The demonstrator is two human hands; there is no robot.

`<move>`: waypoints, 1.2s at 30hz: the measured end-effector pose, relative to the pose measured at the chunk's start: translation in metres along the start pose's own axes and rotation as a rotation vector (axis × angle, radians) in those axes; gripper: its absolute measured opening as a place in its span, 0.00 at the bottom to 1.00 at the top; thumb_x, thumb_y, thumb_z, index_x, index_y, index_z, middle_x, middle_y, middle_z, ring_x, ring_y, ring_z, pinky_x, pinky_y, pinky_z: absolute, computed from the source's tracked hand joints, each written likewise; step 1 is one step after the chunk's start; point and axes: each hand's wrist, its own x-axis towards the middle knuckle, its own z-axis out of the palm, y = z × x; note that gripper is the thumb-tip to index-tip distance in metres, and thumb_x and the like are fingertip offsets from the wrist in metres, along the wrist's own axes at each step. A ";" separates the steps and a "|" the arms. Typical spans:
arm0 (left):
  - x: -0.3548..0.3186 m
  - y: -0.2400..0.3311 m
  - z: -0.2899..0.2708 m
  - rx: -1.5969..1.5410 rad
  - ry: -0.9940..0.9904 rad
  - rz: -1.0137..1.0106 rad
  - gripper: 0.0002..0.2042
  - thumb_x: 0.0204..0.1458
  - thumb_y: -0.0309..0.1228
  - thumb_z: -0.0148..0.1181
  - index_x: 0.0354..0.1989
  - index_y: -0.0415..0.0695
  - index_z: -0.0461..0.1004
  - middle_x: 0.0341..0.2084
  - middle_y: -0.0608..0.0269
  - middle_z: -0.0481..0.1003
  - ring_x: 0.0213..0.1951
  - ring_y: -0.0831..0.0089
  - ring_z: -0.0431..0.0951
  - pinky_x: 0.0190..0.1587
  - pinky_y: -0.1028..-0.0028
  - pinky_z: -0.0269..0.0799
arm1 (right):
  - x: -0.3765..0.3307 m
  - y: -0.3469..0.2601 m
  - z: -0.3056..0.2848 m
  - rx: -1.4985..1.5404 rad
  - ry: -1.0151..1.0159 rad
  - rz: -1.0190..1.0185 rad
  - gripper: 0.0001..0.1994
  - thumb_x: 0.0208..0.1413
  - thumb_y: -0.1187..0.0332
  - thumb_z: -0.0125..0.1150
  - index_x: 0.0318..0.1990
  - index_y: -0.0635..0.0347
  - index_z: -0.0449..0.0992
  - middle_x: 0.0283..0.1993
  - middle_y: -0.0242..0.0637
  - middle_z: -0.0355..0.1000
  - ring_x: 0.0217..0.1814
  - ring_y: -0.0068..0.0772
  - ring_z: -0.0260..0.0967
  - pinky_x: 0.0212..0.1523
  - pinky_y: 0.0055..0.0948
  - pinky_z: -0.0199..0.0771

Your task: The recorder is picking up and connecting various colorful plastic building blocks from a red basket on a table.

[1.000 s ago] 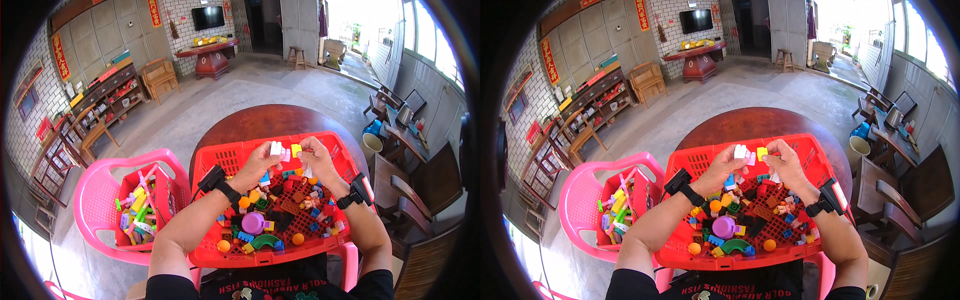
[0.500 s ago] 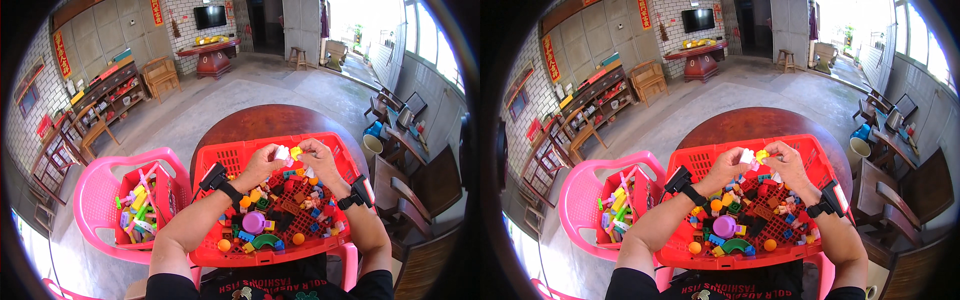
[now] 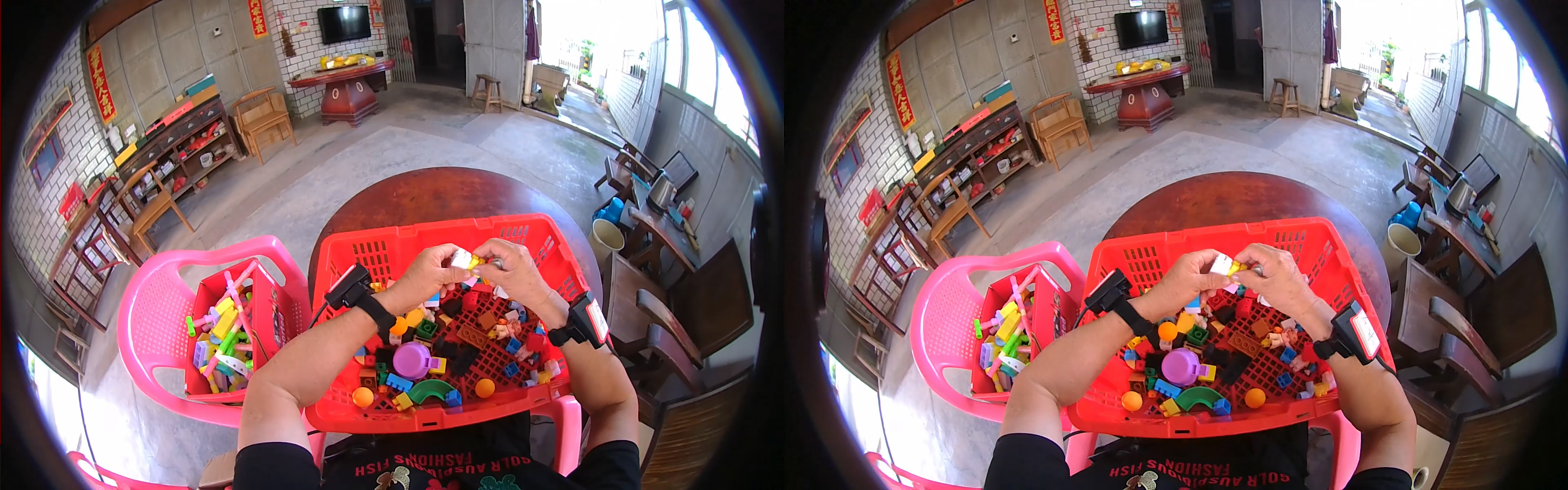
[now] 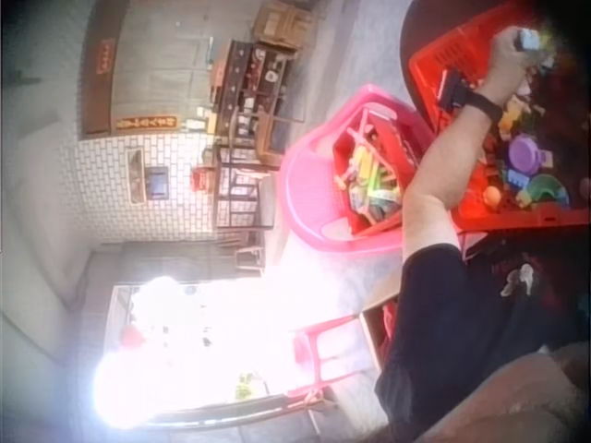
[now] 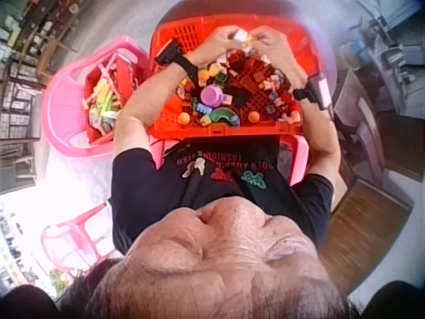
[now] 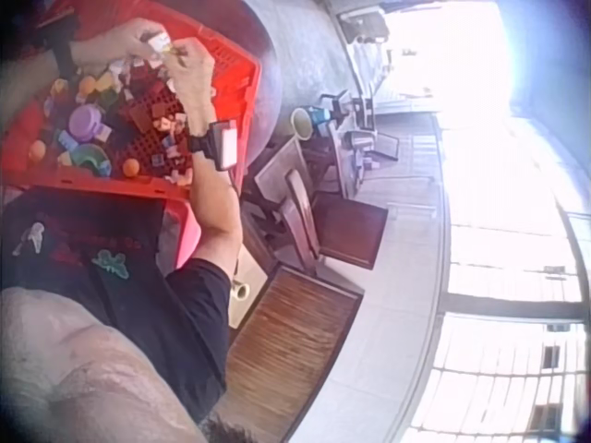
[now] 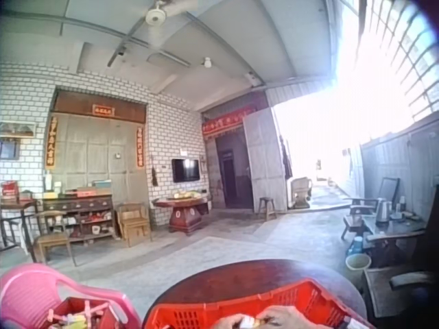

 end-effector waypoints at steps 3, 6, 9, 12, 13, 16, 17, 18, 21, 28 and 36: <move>0.000 0.004 0.003 -0.235 -0.001 -0.090 0.11 0.50 0.33 0.58 0.37 0.41 0.68 0.19 0.70 0.69 0.17 0.87 0.67 0.16 0.85 0.62 | 0.001 0.001 0.001 -0.113 0.043 -0.168 0.18 0.43 0.66 0.64 0.42 0.62 0.69 0.36 0.42 0.70 0.36 0.43 0.71 0.37 0.34 0.70; 0.003 0.007 0.001 -0.359 0.039 -0.133 0.10 0.53 0.33 0.55 0.40 0.43 0.67 0.22 0.70 0.69 0.19 0.86 0.68 0.17 0.85 0.64 | -0.004 -0.014 0.009 -0.283 0.201 -0.342 0.26 0.43 0.62 0.65 0.50 0.60 0.63 0.44 0.45 0.66 0.39 0.48 0.69 0.39 0.40 0.69; 0.001 0.010 0.003 -0.308 0.071 -0.073 0.13 0.54 0.33 0.54 0.45 0.44 0.63 0.26 0.68 0.69 0.20 0.85 0.69 0.17 0.85 0.65 | -0.006 -0.024 0.001 -0.329 0.093 -0.227 0.29 0.43 0.62 0.64 0.52 0.57 0.60 0.46 0.45 0.63 0.39 0.49 0.69 0.39 0.41 0.69; -0.005 0.021 0.009 -0.113 0.023 0.044 0.18 0.53 0.33 0.54 0.50 0.45 0.60 0.31 0.66 0.69 0.25 0.84 0.70 0.21 0.84 0.68 | -0.006 -0.020 -0.006 -0.316 0.084 -0.208 0.26 0.43 0.65 0.64 0.50 0.58 0.62 0.43 0.44 0.65 0.37 0.48 0.69 0.37 0.39 0.70; -0.006 0.025 0.009 0.009 -0.016 0.098 0.21 0.53 0.33 0.56 0.53 0.45 0.58 0.34 0.65 0.69 0.30 0.82 0.72 0.26 0.83 0.71 | -0.006 -0.020 -0.007 -0.297 0.120 -0.239 0.24 0.43 0.66 0.63 0.49 0.59 0.63 0.42 0.44 0.65 0.36 0.47 0.69 0.35 0.38 0.71; -0.007 0.028 0.007 0.188 0.022 0.439 0.26 0.46 0.33 0.62 0.53 0.44 0.58 0.39 0.61 0.70 0.39 0.71 0.74 0.40 0.73 0.70 | -0.006 -0.036 -0.011 -0.303 0.200 -0.389 0.22 0.43 0.69 0.62 0.48 0.60 0.64 0.41 0.44 0.66 0.37 0.47 0.69 0.34 0.35 0.72; -0.009 0.030 0.005 0.188 0.028 0.441 0.26 0.46 0.33 0.62 0.53 0.44 0.58 0.39 0.61 0.70 0.39 0.71 0.74 0.40 0.73 0.70 | -0.006 -0.040 -0.012 -0.303 0.196 -0.394 0.22 0.43 0.69 0.62 0.48 0.60 0.64 0.41 0.44 0.66 0.37 0.47 0.69 0.34 0.35 0.72; -0.013 0.040 0.003 0.337 0.041 0.477 0.28 0.44 0.32 0.64 0.52 0.43 0.58 0.41 0.59 0.68 0.43 0.67 0.72 0.44 0.71 0.68 | -0.006 -0.043 -0.013 -0.310 0.227 -0.458 0.23 0.43 0.69 0.63 0.48 0.60 0.64 0.42 0.45 0.66 0.38 0.47 0.69 0.34 0.35 0.72; -0.023 0.065 0.006 0.549 0.060 0.570 0.29 0.39 0.31 0.67 0.51 0.43 0.61 0.43 0.58 0.68 0.46 0.65 0.70 0.47 0.70 0.66 | -0.011 -0.058 -0.020 -0.344 0.270 -0.555 0.24 0.41 0.68 0.65 0.48 0.62 0.65 0.43 0.46 0.67 0.39 0.46 0.70 0.36 0.33 0.73; -0.038 0.093 0.004 0.723 0.043 0.713 0.30 0.34 0.32 0.70 0.48 0.44 0.64 0.42 0.58 0.69 0.44 0.63 0.72 0.44 0.70 0.68 | -0.017 -0.079 -0.027 -0.389 0.308 -0.690 0.26 0.39 0.62 0.67 0.46 0.65 0.67 0.42 0.46 0.68 0.39 0.42 0.71 0.34 0.31 0.73; -0.045 0.101 0.007 0.806 0.063 0.746 0.25 0.35 0.34 0.69 0.44 0.45 0.66 0.35 0.60 0.72 0.37 0.62 0.75 0.37 0.69 0.71 | -0.027 -0.092 -0.029 -0.371 0.220 -0.622 0.27 0.38 0.61 0.69 0.45 0.65 0.67 0.40 0.45 0.68 0.36 0.41 0.71 0.31 0.30 0.73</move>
